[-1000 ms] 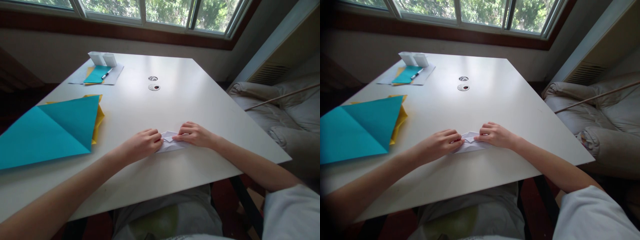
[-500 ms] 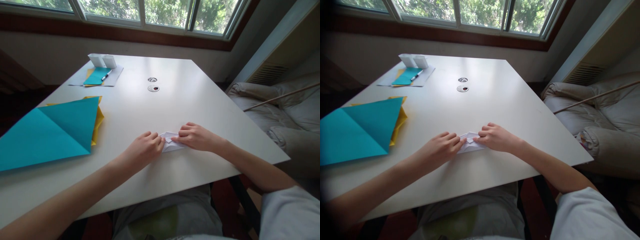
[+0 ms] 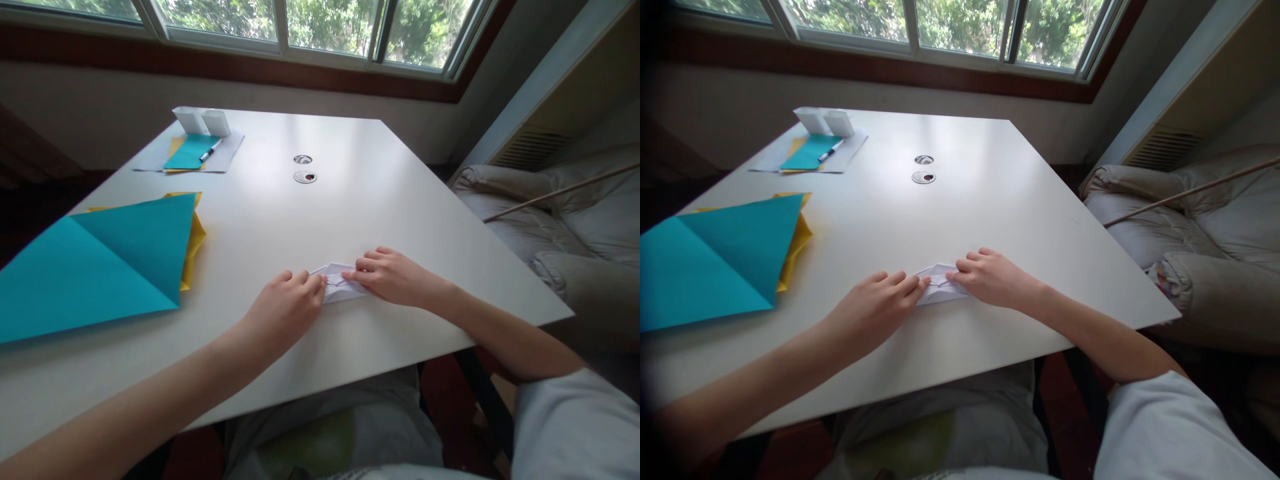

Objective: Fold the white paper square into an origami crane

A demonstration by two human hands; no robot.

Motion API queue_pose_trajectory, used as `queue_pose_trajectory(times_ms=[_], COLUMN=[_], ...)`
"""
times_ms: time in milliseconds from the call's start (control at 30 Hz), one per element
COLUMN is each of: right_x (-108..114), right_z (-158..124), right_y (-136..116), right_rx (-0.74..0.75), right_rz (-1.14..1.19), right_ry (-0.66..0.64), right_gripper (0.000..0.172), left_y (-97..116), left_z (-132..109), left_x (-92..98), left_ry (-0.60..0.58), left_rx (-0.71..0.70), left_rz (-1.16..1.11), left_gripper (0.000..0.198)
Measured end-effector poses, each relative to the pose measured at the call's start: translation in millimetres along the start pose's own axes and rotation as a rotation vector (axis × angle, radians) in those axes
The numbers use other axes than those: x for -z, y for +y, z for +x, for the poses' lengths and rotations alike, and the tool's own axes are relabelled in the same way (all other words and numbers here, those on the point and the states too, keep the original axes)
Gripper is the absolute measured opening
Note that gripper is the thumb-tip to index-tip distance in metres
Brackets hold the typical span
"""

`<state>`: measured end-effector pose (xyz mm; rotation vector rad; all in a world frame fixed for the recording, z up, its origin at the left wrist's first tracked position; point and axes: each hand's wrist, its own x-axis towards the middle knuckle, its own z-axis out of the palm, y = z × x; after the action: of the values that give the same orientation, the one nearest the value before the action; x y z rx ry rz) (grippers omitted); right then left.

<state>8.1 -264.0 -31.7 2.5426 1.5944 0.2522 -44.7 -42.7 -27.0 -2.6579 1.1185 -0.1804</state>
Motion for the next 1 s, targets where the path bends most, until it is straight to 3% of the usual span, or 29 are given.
queue_pose_trajectory(times_ms=[133, 300, 433, 600, 700, 1000], right_x=[4, 6, 1, -6, -7, -10], right_z=[-5, -6, -1, 4, 5, 6], right_y=[5, 11, 10, 5, 4, 6], right_rx=[-0.001, -0.010, -0.078, -0.187, -0.195, -0.137], right_rz=[0.117, 0.300, 0.363, 0.423, 0.478, 0.550], right_ry=[-0.009, 0.002, 0.073, 0.124, 0.136, 0.166], right_gripper=[0.025, 0.028, 0.034, 0.031, 0.029, 0.020], left_y=[-8, -16, -22, -25, -26, -26], left_z=[-4, -11, -12, -9, -8, -7], left_x=[5.6, 8.2, 0.4, -13.1, -15.4, -18.4], left_ry=[-0.077, -0.061, 0.036, 0.210, 0.252, 0.163], left_rx=[0.014, 0.052, 0.142, 0.080, 0.091, 0.278], left_rz=[-0.089, -0.213, -0.264, -0.352, -0.371, -0.275], left_gripper=[0.033, 0.027, 0.023, 0.026, 0.031, 0.041])
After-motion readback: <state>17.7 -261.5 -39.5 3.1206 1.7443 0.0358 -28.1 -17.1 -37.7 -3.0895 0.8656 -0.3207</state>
